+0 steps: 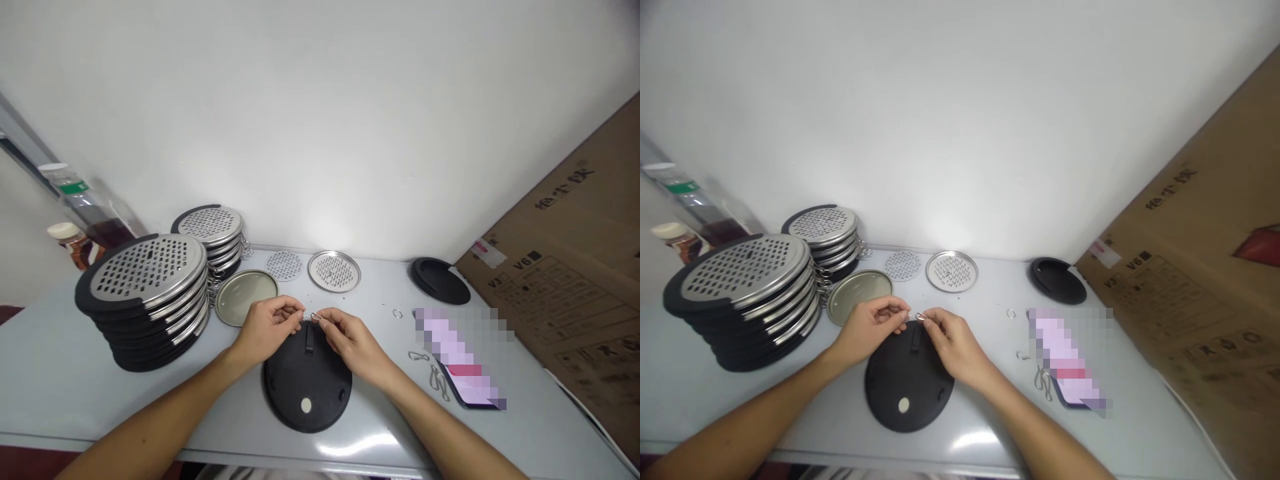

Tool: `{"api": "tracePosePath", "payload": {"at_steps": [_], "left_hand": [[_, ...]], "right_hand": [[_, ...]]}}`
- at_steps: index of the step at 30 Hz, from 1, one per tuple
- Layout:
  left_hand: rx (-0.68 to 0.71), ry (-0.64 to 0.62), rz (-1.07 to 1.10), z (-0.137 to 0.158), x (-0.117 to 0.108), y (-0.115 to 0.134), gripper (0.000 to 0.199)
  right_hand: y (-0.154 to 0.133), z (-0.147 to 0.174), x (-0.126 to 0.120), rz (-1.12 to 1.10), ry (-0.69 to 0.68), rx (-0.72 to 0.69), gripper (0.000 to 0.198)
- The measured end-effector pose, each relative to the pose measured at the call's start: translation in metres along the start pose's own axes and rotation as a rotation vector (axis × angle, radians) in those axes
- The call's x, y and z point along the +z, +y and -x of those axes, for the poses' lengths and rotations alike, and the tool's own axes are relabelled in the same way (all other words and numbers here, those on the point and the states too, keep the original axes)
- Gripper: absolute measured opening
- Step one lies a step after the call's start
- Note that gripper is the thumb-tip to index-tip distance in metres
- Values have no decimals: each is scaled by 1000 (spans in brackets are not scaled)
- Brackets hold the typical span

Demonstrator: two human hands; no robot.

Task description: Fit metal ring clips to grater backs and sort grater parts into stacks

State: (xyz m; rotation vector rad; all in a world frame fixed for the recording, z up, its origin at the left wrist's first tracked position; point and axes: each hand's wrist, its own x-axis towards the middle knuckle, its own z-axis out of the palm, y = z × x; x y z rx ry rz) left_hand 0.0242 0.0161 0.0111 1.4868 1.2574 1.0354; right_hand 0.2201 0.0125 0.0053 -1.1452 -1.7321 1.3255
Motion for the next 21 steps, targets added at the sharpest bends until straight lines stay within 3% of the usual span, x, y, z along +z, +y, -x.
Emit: {"api": "tracePosePath", "payload": {"at_steps": [5, 9, 12, 21], "left_hand": [[51, 33, -52, 1, 7, -5, 13], [227, 117, -251, 4, 10, -4, 13], [286, 99, -259, 5, 10, -3, 21], [-97, -198, 189, -2, 2, -2, 25]], "right_hand": [[-3, 1, 5, -12, -43, 0, 30], [-3, 2, 10, -109, -73, 41, 29], [0, 1, 12, -235, -112, 83, 29], [2, -4, 7, -627, -205, 222, 22]]}}
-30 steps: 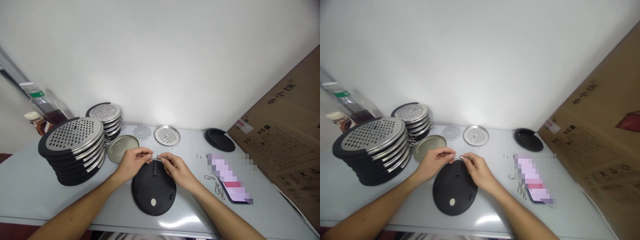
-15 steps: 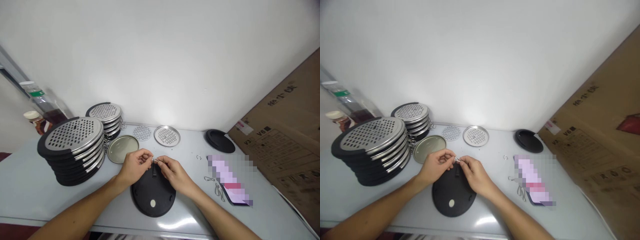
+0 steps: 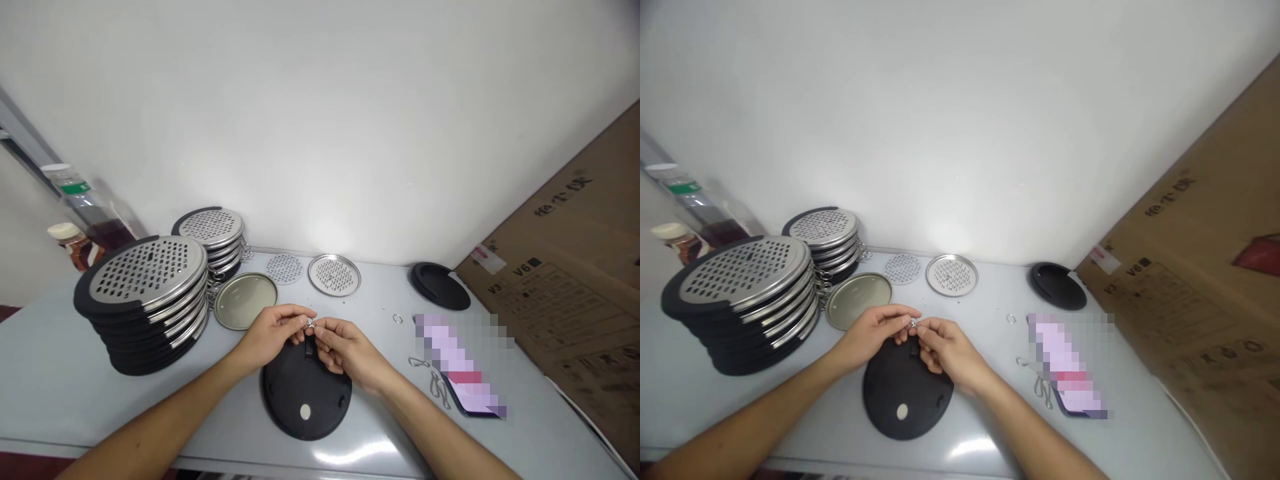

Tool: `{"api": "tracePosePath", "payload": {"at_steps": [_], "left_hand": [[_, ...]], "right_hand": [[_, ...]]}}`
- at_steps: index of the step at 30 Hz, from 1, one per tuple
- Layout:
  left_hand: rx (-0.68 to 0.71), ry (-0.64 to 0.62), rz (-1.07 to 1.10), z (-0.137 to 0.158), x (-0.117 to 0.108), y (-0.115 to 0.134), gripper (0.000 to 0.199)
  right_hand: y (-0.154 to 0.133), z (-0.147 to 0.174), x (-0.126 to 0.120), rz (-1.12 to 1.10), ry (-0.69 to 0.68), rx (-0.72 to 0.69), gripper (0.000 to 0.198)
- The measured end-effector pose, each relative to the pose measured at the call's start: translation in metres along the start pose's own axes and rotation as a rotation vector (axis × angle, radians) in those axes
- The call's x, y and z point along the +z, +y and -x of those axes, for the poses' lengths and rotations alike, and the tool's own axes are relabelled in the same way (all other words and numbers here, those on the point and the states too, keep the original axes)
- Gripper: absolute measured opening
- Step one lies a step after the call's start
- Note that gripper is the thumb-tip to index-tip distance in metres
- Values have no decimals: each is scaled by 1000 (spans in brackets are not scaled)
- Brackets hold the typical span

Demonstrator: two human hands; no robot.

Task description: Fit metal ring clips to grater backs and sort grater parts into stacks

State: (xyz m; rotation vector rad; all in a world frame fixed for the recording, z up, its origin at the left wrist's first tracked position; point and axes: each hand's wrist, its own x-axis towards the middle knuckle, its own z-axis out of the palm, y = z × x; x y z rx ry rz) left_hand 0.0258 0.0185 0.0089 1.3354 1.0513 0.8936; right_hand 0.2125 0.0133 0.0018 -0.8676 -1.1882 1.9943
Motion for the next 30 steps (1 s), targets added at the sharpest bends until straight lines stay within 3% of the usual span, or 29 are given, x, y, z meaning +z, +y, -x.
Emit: {"api": "tracePosePath", "payload": {"at_steps": [6, 11, 19, 24, 30], "left_hand": [[-90, -98, 171, 2, -5, 1, 32], [-104, -139, 128, 3, -5, 0, 39], [60, -93, -126, 4, -2, 3, 44], [176, -157, -205, 7, -1, 8, 36], [154, -151, -220, 6, -5, 10, 31]], "right_hand": [[-6, 2, 1, -84, -16, 47, 24], [-6, 2, 3, -89, -4, 54, 31], [0, 1, -2, 102, 1, 13, 31], [0, 3, -1, 170, -60, 18, 34], [-1, 5, 1, 191, -59, 39, 38]]}}
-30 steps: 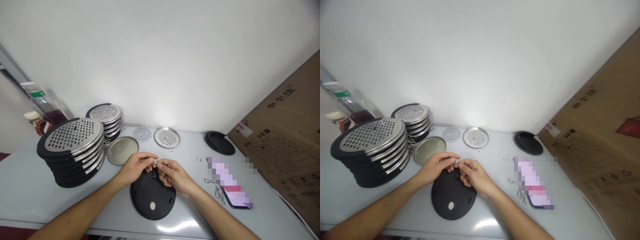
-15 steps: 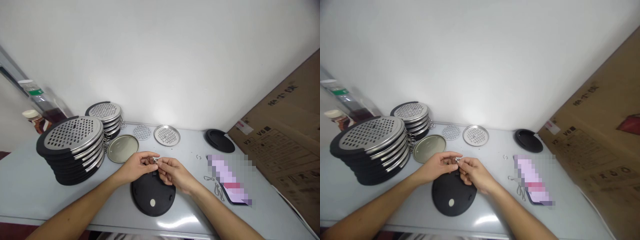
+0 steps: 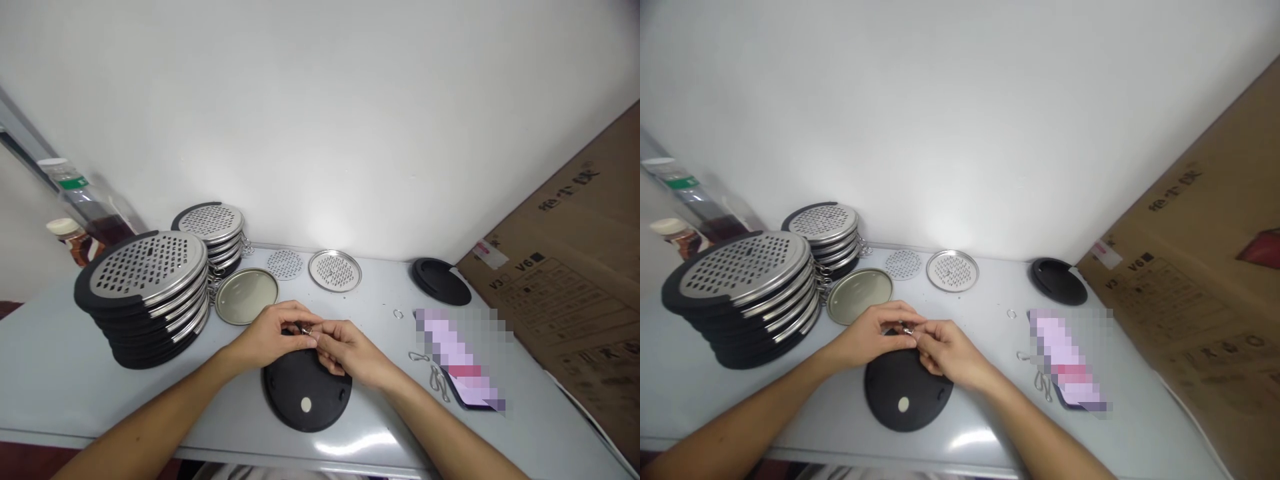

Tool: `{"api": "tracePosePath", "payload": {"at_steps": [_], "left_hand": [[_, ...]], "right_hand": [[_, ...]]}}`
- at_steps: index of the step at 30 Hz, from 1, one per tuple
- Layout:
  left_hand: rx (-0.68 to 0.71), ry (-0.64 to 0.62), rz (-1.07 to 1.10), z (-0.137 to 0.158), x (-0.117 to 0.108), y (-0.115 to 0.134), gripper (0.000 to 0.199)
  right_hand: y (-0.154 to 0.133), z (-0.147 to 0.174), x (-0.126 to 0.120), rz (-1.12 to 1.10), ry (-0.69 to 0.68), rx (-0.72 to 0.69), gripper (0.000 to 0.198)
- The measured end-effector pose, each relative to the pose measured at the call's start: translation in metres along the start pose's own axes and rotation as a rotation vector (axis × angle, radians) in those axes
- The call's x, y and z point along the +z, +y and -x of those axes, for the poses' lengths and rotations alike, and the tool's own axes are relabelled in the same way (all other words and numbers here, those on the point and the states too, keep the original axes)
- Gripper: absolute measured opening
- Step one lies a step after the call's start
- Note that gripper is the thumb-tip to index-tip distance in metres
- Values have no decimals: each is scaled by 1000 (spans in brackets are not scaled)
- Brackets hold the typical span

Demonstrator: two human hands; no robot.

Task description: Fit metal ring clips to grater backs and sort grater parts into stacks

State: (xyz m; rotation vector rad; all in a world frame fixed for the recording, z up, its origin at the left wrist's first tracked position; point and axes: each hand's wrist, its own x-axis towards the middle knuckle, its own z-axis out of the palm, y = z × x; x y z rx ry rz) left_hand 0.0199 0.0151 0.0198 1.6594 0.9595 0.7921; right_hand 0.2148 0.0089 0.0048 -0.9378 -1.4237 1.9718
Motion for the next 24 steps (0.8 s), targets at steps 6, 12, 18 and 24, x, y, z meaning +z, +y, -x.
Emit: {"api": "tracePosePath", "payload": {"at_steps": [6, 12, 18, 24], "left_hand": [[2, 35, -34, 0, -3, 0, 23], [-3, 76, -56, -1, 0, -3, 20], [41, 98, -106, 0, -1, -1, 17], [113, 123, -141, -1, -3, -3, 16]], "right_hand": [[-5, 2, 0, 41, -6, -20, 39], [-2, 1, -4, 82, 0, -42, 38], [-1, 2, -4, 196, 38, -121, 36], [-2, 2, -3, 254, 57, -183, 40]]}}
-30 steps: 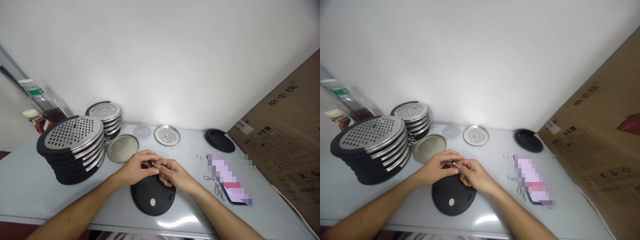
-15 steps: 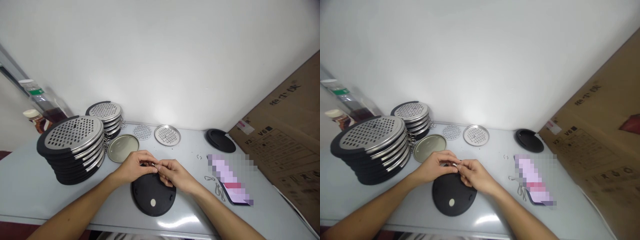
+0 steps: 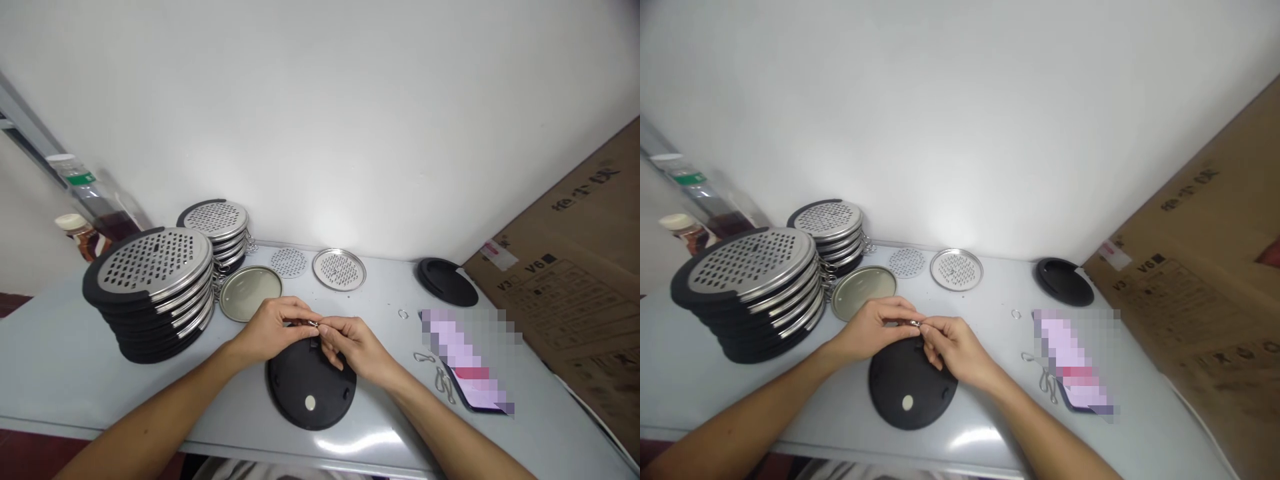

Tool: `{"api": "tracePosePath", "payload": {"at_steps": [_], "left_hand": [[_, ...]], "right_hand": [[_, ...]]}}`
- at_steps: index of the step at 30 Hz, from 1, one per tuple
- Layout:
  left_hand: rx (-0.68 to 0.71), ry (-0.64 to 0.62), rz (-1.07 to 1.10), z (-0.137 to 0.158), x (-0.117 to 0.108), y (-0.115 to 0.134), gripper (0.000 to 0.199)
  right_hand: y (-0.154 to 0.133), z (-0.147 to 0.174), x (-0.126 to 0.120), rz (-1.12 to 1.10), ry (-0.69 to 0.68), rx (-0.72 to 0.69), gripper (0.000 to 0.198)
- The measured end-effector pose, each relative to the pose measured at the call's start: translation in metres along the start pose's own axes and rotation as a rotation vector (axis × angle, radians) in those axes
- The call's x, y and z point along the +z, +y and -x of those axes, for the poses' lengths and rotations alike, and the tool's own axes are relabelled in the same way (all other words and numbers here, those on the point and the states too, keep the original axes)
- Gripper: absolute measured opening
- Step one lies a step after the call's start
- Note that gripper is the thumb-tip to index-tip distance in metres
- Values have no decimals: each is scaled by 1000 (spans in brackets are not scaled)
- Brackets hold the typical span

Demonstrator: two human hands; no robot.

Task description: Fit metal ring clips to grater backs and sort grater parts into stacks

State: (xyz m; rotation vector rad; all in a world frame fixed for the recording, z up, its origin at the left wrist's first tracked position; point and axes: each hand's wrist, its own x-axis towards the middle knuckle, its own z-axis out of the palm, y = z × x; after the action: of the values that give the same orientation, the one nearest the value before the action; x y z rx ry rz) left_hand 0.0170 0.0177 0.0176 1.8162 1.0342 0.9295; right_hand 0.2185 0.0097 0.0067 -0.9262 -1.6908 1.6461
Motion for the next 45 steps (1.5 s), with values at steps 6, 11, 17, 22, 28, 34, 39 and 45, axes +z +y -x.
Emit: {"api": "tracePosePath", "payload": {"at_steps": [6, 11, 17, 22, 28, 34, 39, 45], "left_hand": [[20, 52, 75, 2, 2, 6, 17], [41, 82, 124, 5, 1, 10, 18], [119, 113, 43, 3, -5, 9, 14], [145, 147, -18, 3, -4, 8, 16], [41, 115, 14, 3, 1, 7, 18], [38, 34, -35, 5, 7, 8, 16], [85, 109, -22, 7, 11, 10, 16], [142, 171, -44, 8, 11, 10, 17]], "right_hand": [[-2, 2, 3, -37, 13, -42, 38], [-5, 3, 6, -63, 20, -73, 35], [-11, 4, -4, -55, -4, -66, 32], [-10, 4, -13, 32, 108, -19, 33], [-3, 1, -16, 142, 313, -116, 29], [-4, 1, -7, 46, 437, -161, 23], [-5, 0, -6, -54, 454, -150, 23], [1, -6, -9, -339, 348, -63, 22]]}}
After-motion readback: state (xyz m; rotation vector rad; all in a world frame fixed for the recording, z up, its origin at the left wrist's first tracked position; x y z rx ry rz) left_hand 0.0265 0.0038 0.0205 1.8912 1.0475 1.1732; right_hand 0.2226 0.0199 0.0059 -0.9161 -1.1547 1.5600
